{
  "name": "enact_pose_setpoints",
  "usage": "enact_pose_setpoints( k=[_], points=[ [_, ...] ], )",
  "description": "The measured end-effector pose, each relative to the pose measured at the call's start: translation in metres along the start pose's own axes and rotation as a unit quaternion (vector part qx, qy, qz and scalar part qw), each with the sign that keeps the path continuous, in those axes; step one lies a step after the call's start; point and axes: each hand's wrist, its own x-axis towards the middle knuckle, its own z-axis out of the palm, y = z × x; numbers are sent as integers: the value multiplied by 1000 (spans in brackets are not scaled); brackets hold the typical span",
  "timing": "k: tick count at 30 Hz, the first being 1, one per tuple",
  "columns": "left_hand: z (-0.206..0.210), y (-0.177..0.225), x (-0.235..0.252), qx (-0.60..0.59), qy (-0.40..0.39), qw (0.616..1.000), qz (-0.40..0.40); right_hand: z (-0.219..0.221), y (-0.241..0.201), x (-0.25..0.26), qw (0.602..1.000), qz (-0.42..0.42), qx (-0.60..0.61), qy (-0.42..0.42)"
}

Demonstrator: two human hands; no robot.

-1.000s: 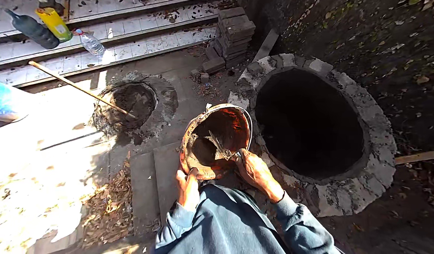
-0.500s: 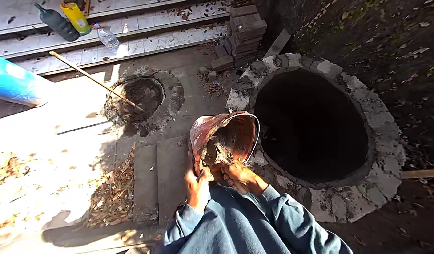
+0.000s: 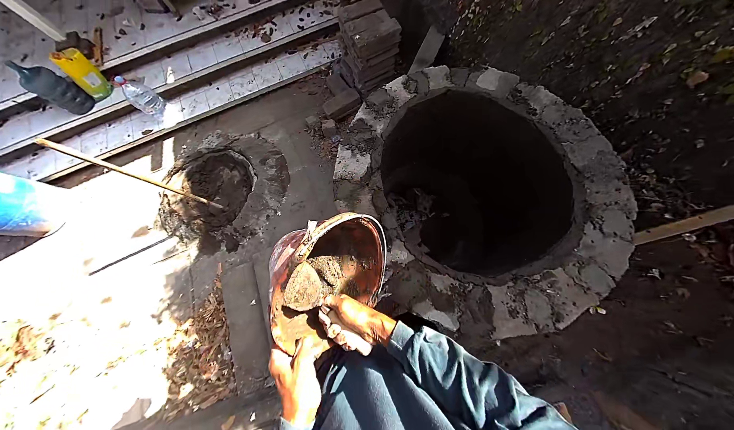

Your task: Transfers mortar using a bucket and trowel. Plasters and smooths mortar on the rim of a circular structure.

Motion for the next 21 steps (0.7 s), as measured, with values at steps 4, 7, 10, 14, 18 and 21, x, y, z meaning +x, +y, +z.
enact_pose_setpoints(
  k=[4,7,10,14,18,21],
  points=[
    [-1,-3,-10,-24,33,999,-29,-1,6,-13,1000,0,-5,-14],
    [1,-1,-6,-49,49,995,-77,-5,1,-19,999,-24,-12,-42],
    [6,2,5,-71,60,988,-124,-10,-11,-24,997,-51,-14,-62],
    [16,0,39,-119,33,980,-158,-19,-33,-40,992,-110,-42,-49],
    [32,11,79,-113,-37,979,-164,-30,-51,-66,982,-178,-31,-45],
    [64,28,116,-164,-44,965,-201,-44,-57,-96,977,-215,-10,-9]
  ],
)
